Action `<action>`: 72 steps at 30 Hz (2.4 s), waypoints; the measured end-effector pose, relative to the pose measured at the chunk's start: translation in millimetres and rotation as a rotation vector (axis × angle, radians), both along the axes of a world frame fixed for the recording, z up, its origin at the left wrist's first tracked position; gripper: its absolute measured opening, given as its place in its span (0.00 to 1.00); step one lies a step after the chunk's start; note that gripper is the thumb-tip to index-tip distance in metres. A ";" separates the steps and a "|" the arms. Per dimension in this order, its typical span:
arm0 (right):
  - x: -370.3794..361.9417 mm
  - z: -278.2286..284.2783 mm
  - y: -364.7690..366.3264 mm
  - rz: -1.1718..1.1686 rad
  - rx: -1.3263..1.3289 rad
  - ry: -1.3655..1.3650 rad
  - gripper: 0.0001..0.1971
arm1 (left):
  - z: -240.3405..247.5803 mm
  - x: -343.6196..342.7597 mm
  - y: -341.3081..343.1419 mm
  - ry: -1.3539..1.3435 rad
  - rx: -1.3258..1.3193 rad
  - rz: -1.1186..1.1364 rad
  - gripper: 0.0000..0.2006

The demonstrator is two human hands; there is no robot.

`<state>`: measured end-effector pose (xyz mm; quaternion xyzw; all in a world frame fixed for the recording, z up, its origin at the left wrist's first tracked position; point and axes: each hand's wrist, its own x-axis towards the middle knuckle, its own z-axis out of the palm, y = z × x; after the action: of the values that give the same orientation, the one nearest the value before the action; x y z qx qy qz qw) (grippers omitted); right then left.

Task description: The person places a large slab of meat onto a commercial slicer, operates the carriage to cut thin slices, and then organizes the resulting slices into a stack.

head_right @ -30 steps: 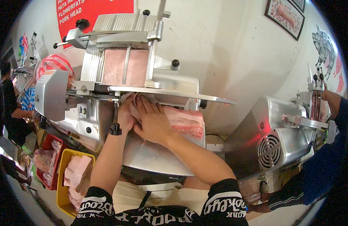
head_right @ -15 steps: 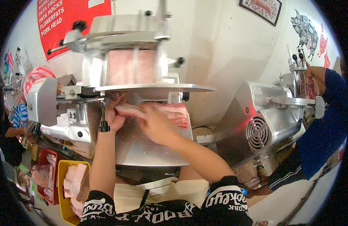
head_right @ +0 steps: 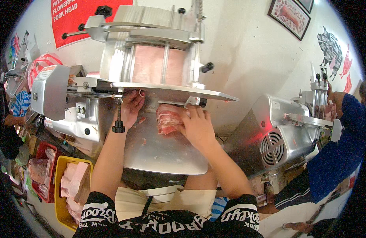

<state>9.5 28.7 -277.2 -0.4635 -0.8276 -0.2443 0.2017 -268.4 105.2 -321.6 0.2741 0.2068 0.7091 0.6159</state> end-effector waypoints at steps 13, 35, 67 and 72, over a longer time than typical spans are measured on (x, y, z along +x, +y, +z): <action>-21.0 10.1 4.4 0.235 0.021 -0.039 0.24 | 35.7 15.6 -26.1 0.705 -0.127 0.051 0.11; -112.9 -0.1 27.6 0.328 -0.224 0.163 0.23 | 13.4 -0.4 -14.7 0.302 -0.149 0.143 0.11; -123.8 -0.8 17.6 0.419 -0.255 0.326 0.40 | 14.2 20.7 -19.9 0.758 -0.246 0.413 0.21; -129.7 2.1 18.4 0.467 -0.304 0.457 0.40 | 16.8 17.6 -24.8 0.648 -0.078 0.412 0.20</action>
<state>-120.2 47.2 -275.1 -0.3291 -0.8716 0.0444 0.3606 -250.8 80.4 -304.8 0.4129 0.4684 0.6862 0.3732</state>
